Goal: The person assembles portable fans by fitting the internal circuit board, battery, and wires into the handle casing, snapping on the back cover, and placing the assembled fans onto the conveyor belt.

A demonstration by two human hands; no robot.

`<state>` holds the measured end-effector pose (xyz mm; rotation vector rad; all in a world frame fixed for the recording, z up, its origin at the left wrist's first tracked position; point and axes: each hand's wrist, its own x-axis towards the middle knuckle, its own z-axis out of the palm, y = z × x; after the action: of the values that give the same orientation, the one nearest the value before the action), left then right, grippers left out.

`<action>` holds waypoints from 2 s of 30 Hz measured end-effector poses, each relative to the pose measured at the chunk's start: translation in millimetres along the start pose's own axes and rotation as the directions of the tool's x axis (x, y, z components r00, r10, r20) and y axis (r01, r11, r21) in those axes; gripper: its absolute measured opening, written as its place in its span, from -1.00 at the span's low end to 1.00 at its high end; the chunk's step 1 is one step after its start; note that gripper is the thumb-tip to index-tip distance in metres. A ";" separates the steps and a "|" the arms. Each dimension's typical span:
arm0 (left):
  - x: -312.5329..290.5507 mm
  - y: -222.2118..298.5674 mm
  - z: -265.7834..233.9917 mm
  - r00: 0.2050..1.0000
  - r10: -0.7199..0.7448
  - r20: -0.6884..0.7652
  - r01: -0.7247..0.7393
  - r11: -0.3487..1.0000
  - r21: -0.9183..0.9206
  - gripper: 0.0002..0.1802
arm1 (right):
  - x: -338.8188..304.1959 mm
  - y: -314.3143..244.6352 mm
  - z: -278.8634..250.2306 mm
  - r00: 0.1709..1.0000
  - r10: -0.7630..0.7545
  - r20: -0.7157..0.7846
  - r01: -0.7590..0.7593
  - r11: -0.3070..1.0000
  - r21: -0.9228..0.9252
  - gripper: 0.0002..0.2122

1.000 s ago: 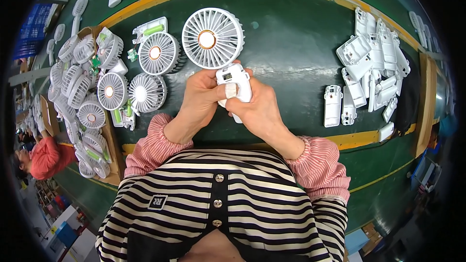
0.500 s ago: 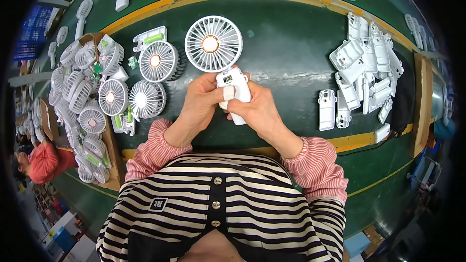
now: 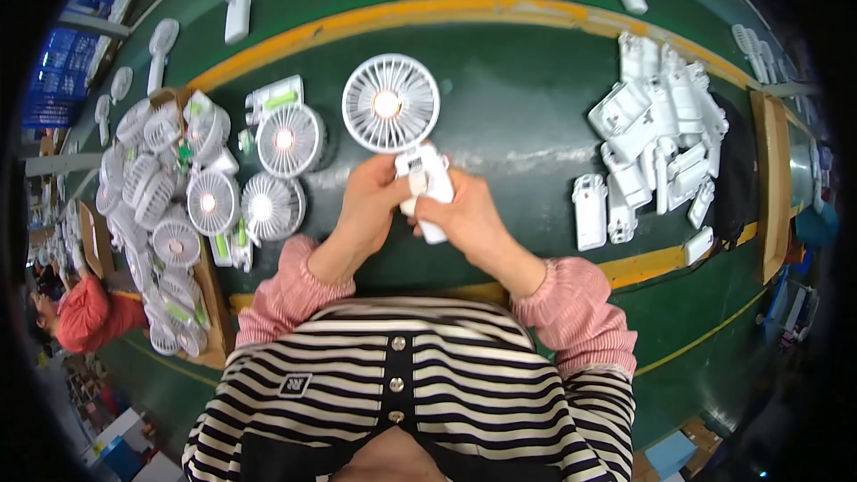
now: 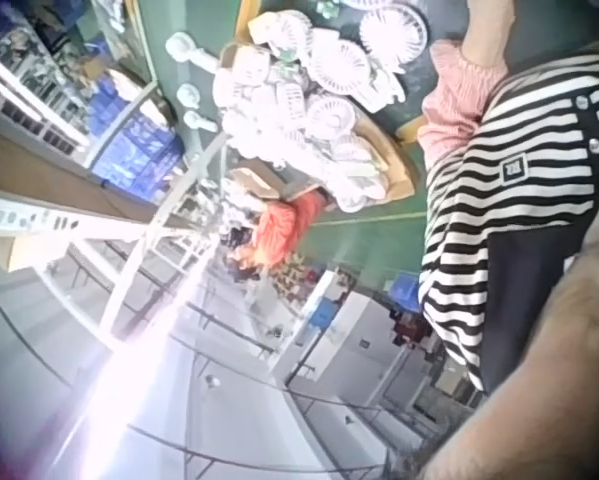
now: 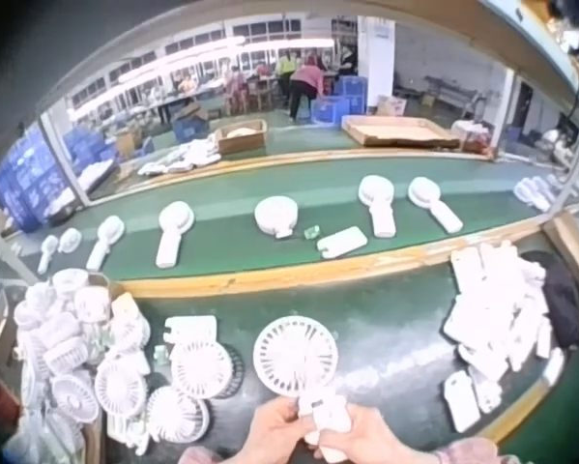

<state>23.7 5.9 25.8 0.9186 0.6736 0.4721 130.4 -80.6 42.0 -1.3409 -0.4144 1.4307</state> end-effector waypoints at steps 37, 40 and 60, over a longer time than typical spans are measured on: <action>-0.8 -25.6 -20.9 0.998 0.019 -0.061 -0.023 0.998 -0.059 -0.70 | 96.2 -59.6 175.9 0.449 -0.697 0.560 0.613 -0.215 -0.760 -0.80; -11.6 -15.8 -10.9 0.991 0.069 -0.117 -0.087 0.983 -0.160 -0.69 | 74.9 -45.5 177.9 0.535 -0.533 0.656 0.666 -0.213 -0.715 -0.73; -52.2 3.8 -23.9 0.857 -0.309 0.412 0.286 0.951 0.120 -0.57 | 36.5 -64.1 17.1 0.973 -0.206 0.103 0.196 0.505 -0.841 -0.67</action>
<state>-30.2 -11.7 35.7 0.9111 0.4149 -0.0321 152.5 -19.9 81.7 -1.9793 -1.3635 1.0051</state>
